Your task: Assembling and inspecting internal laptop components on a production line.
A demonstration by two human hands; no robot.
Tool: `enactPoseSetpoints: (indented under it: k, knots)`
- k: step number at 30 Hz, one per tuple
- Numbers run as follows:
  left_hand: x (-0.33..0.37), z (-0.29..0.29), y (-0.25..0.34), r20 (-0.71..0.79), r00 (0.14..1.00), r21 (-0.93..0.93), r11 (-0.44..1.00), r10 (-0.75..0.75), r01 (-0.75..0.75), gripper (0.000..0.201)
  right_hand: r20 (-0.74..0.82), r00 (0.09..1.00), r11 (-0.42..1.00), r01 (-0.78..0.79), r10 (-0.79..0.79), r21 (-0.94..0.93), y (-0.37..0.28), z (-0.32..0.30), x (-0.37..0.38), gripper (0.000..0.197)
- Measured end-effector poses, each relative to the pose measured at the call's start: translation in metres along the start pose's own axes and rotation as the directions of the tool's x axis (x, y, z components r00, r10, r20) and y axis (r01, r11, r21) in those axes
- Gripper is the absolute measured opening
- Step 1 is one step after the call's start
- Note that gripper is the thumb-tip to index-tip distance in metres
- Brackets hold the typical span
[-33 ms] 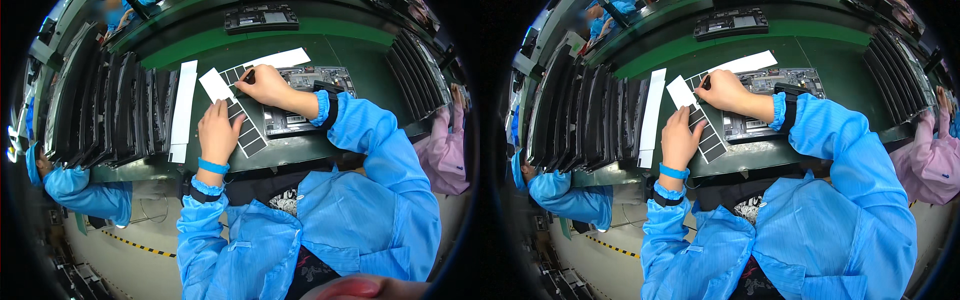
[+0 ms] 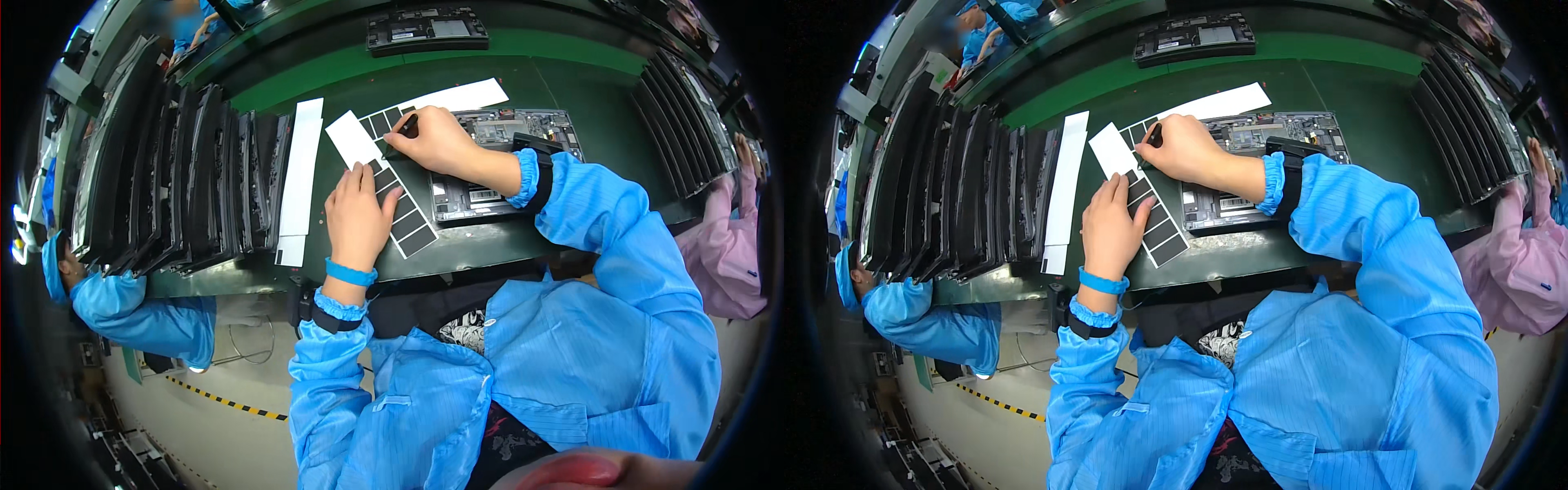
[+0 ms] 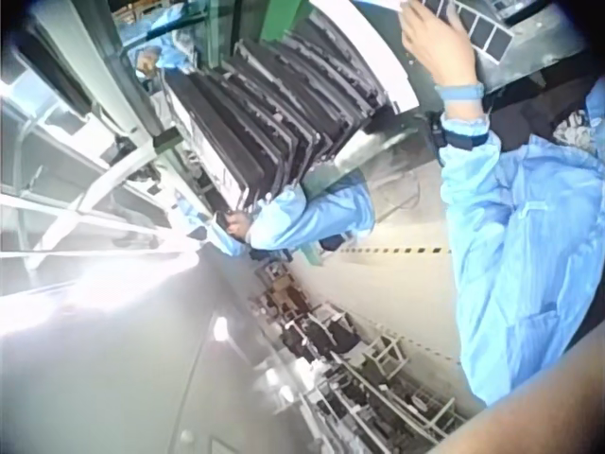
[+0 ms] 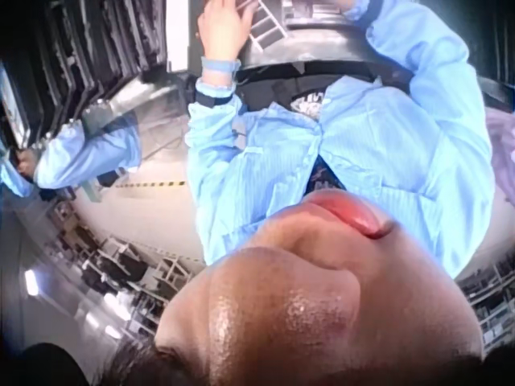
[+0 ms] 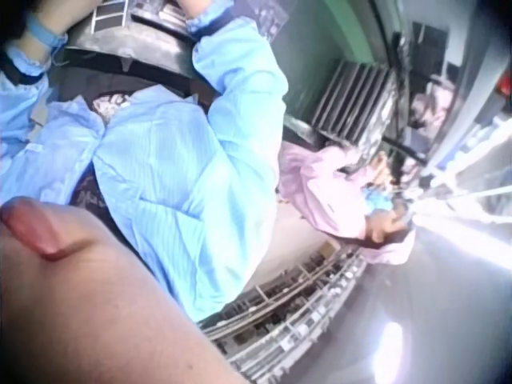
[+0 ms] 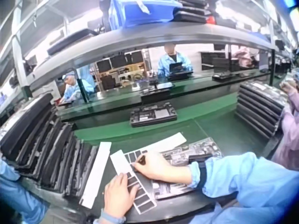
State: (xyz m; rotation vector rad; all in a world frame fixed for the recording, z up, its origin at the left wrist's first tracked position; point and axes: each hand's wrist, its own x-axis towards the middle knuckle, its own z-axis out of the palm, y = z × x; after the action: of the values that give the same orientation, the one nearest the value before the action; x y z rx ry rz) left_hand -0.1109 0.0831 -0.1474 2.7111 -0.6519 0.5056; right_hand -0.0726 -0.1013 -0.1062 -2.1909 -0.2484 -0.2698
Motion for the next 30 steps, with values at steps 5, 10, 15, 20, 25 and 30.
enactPoseSetpoints:
  k: [5, 10, 15, 20, 25, 30]
  knots:
    - [-0.002, 0.005, -0.003, -0.032, 0.999, 0.013, 1.0, 0.017, -0.017, 0.057, -0.024, 0.999, 0.999, -0.038, 0.038, 0.022, 0.004, 0.004, 0.003, 0.03]
    - [-0.003, 0.001, -0.003, -0.037, 0.999, -0.009, 1.0, 0.008, -0.008, 0.054, -0.101, 0.993, 0.994, -0.047, 0.058, 0.103, 0.002, 0.007, 0.004, 0.03]
    - [-0.003, 0.003, -0.003, -0.023, 1.0, -0.012, 1.0, 0.009, -0.009, 0.055, -0.006, 0.998, 0.998, -0.067, 0.067, 0.015, 0.002, 0.008, 0.003, 0.028]
    - [-0.003, 0.001, -0.001, 0.004, 1.0, 0.0, 1.0, 0.012, -0.011, 0.055, 0.005, 0.999, 0.998, -0.054, 0.053, 0.041, -0.001, 0.006, 0.001, 0.023]
    - [-0.003, 0.002, -0.002, 0.007, 0.999, 0.073, 0.996, 0.042, -0.043, 0.054, -0.021, 0.999, 0.995, 0.052, -0.05, 0.084, 0.003, 0.012, 0.0, 0.02]
    - [-0.003, -0.001, 0.001, 0.005, 1.0, 0.057, 0.998, 0.03, -0.031, 0.053, -0.051, 0.958, 0.959, 0.279, -0.282, -0.044, 0.003, 0.024, -0.01, 0.016]
